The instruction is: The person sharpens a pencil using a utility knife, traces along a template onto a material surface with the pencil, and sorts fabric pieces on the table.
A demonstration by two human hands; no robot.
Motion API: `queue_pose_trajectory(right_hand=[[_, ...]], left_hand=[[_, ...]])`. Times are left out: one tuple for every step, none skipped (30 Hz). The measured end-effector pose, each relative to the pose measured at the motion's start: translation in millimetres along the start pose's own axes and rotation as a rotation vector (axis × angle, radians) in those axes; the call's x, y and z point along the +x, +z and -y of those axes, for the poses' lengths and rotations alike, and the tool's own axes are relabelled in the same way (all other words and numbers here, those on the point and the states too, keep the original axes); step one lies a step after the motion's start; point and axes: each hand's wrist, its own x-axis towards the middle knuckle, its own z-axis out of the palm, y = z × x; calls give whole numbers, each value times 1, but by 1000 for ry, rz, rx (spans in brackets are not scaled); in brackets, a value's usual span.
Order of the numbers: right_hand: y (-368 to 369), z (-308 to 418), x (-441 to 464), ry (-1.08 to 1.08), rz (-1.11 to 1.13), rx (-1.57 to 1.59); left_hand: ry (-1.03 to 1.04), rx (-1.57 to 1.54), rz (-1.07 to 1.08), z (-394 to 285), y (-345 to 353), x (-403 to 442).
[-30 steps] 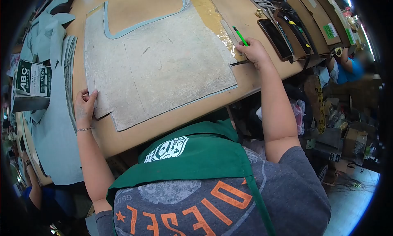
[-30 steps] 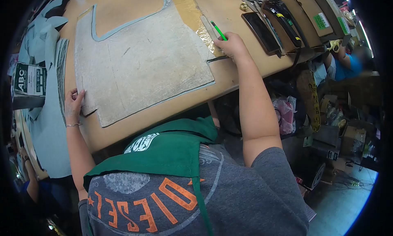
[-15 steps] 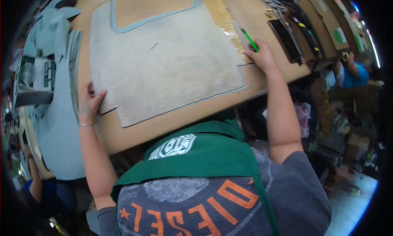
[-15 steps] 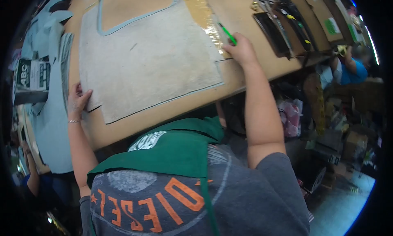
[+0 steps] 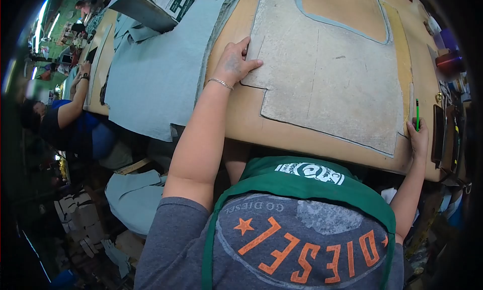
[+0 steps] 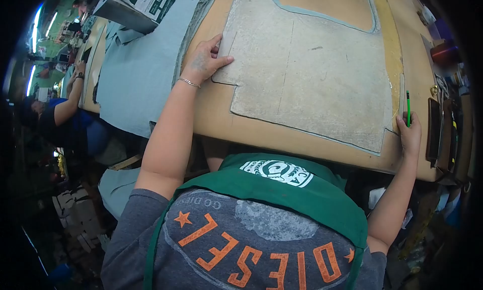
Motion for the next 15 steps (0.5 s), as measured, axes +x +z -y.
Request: queue_pose_trajectory(right_hand=[[0, 0, 0, -8, 0, -9], [-1, 1, -1, -17, 1, -17], [-1, 2, -2, -27, 2, -25], [-1, 3, -2, -36, 4, -41], [-1, 3, -1, -47, 6, -56], [-1, 3, -2, -56, 8, -72], [-2, 5, -3, -43, 7, -82], [-2, 7, -3, -30, 8, -92], [-2, 8, -3, -19, 10, -104], [-2, 10, -3, -20, 9, -107], [-2, 11, -4, -21, 8, -110], [-2, 12, -4, -23, 5, -113], [-2, 13, -4, -17, 7, -118], [-2, 15, -5, -11, 10, -123], [-2, 16, -6, -3, 11, -129]], left_hand=[[-31, -7, 14, -4, -2, 1], [-62, -14, 27, -6, -3, 3], [-40, -5, 28, -4, -2, 4], [-19, 4, 29, -2, -1, 6], [2, 13, 29, 0, -1, 7], [11, -4, 55, 1, -3, 8], [19, -22, 81, 2, -5, 9], [26, -41, 107, 2, -7, 9], [28, -32, 93, 0, -9, 8], [30, -23, 80, -3, -11, 7], [32, -15, 66, -4, -10, 6], [46, 0, 61, -3, -8, 6], [59, 15, 57, -2, -6, 8], [73, 31, 54, -1, -5, 11], [49, 55, 93, 0, -6, 13]])
